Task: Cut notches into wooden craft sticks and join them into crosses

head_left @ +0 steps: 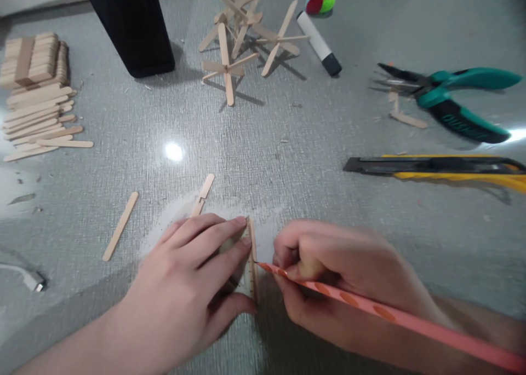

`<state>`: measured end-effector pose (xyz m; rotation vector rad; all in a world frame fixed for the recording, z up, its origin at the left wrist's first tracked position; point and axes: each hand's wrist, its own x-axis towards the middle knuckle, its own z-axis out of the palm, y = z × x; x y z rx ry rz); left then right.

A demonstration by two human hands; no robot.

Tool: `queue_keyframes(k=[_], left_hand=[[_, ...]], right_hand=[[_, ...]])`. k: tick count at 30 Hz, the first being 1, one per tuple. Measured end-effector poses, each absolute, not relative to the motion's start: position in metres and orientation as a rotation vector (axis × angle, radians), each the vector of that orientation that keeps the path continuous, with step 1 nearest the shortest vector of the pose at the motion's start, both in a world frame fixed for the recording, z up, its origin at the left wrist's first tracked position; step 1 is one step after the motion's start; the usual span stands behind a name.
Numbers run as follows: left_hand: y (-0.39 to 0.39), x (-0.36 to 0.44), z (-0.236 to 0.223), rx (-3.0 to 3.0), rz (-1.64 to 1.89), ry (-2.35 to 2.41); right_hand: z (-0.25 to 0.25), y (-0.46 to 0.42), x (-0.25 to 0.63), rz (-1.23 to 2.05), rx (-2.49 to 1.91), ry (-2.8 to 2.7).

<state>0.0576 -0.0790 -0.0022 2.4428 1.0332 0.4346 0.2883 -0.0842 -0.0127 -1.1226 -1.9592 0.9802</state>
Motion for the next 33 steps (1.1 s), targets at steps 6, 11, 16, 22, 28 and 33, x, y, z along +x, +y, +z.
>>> queue_keyframes(k=[6,11,16,22,28,33], left_hand=[[-0.0796,0.0577,-0.0022,2.449,0.430,1.039],[-0.0792,0.0577,-0.0016,2.452,0.432,1.036],[-0.0795,0.0575,-0.0021,2.451,0.431,1.037],[-0.0803,0.0572,-0.0017,2.449,0.432,1.036],[-0.0795,0.0572,-0.0022,2.442,0.442,1.029],[-0.0801,0.0572,-0.0027,2.444,0.434,1.037]], right_hand=[[-0.0126,-0.0840,0.2893,0.990,-1.095,-1.995],[-0.0112,-0.0826,0.2895,1.013,-1.096,-1.977],[-0.0118,-0.0841,0.2899,1.031,-1.096,-1.974],[-0.0138,-0.0845,0.2876,1.009,-1.113,-1.970],[-0.0133,-0.0845,0.2884,0.954,-1.117,-1.961],[-0.0137,-0.0834,0.2894,0.985,-1.115,-1.970]])
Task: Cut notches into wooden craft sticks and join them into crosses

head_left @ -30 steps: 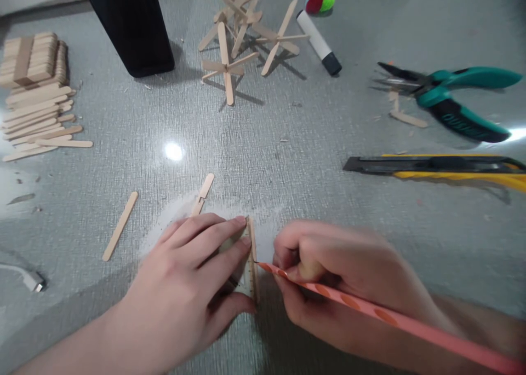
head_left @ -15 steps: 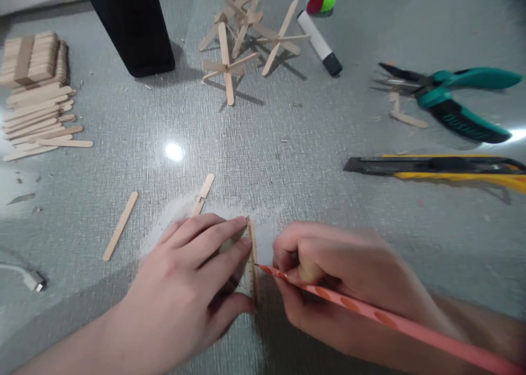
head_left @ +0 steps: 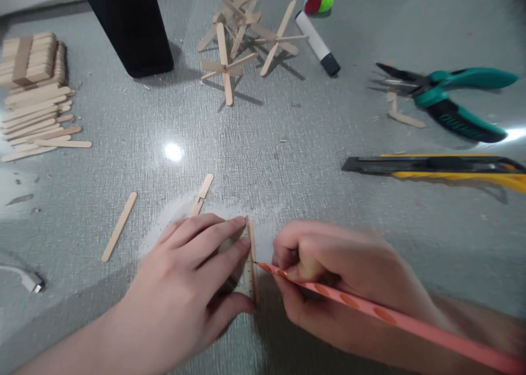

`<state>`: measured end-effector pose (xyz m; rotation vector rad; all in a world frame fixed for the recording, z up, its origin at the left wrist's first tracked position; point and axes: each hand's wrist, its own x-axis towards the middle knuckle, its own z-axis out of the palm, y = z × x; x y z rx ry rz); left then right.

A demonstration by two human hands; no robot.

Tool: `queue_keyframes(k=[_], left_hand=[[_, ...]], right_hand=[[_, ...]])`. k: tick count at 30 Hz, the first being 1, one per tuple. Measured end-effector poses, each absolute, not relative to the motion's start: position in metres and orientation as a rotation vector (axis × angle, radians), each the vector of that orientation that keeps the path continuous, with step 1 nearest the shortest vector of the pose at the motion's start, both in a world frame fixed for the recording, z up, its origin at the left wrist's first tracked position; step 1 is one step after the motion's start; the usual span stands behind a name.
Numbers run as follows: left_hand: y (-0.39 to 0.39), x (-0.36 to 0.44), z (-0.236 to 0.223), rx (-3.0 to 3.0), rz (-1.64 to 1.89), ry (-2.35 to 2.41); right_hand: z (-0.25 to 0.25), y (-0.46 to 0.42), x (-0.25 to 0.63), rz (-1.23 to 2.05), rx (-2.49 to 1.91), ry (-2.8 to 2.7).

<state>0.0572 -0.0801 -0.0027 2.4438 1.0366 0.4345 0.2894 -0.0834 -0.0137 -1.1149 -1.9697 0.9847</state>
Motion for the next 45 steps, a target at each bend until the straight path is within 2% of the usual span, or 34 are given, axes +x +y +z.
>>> queue_keyframes(k=[45], left_hand=[[-0.0787,0.0562,-0.0043,2.488,0.443,1.017]], right_hand=[[-0.0126,-0.0870,0.2924,0.935,-1.153,-2.000]])
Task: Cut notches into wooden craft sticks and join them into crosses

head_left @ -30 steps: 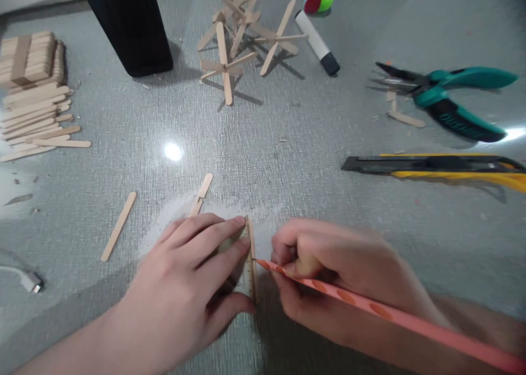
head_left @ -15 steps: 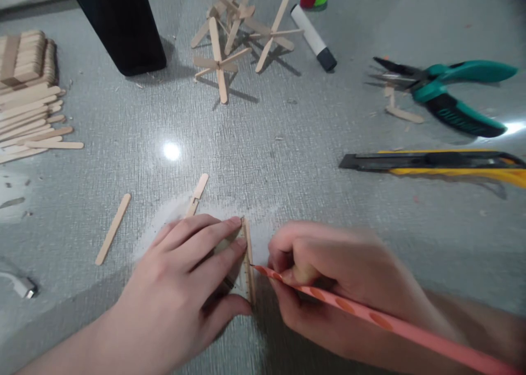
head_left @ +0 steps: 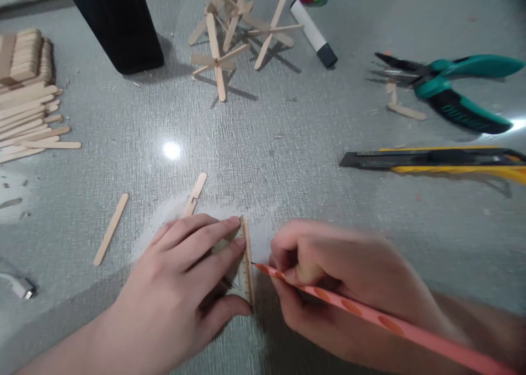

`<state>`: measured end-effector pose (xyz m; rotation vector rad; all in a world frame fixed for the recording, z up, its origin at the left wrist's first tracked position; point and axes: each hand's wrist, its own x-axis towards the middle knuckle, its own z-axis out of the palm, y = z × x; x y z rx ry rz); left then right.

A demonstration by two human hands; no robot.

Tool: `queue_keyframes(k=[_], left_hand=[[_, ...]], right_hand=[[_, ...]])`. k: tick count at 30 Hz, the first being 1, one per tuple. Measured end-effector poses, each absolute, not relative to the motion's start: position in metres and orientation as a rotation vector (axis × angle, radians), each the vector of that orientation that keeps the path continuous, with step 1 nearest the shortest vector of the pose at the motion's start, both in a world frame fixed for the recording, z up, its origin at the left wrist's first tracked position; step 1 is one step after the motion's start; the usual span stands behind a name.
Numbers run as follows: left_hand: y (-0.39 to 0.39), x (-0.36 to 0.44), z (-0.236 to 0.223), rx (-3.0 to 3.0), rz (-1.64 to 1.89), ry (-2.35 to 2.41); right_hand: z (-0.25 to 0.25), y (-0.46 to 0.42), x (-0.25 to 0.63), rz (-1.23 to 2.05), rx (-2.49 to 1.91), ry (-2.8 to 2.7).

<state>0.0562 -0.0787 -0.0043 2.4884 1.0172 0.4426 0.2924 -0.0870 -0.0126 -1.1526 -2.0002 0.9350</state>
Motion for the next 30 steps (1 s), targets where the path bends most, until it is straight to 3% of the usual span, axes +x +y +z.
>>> queue_keyframes(k=[11,30], left_hand=[[-0.0765,0.0534,-0.0031,2.455,0.474,0.994],[-0.0775,0.0550,-0.0044,2.422,0.509,1.018]], right_hand=[[-0.0111,-0.0875,0.2966,1.062,-1.113,-1.894],[-0.0140,-0.0864,0.2925,1.011,-1.064,-1.944]])
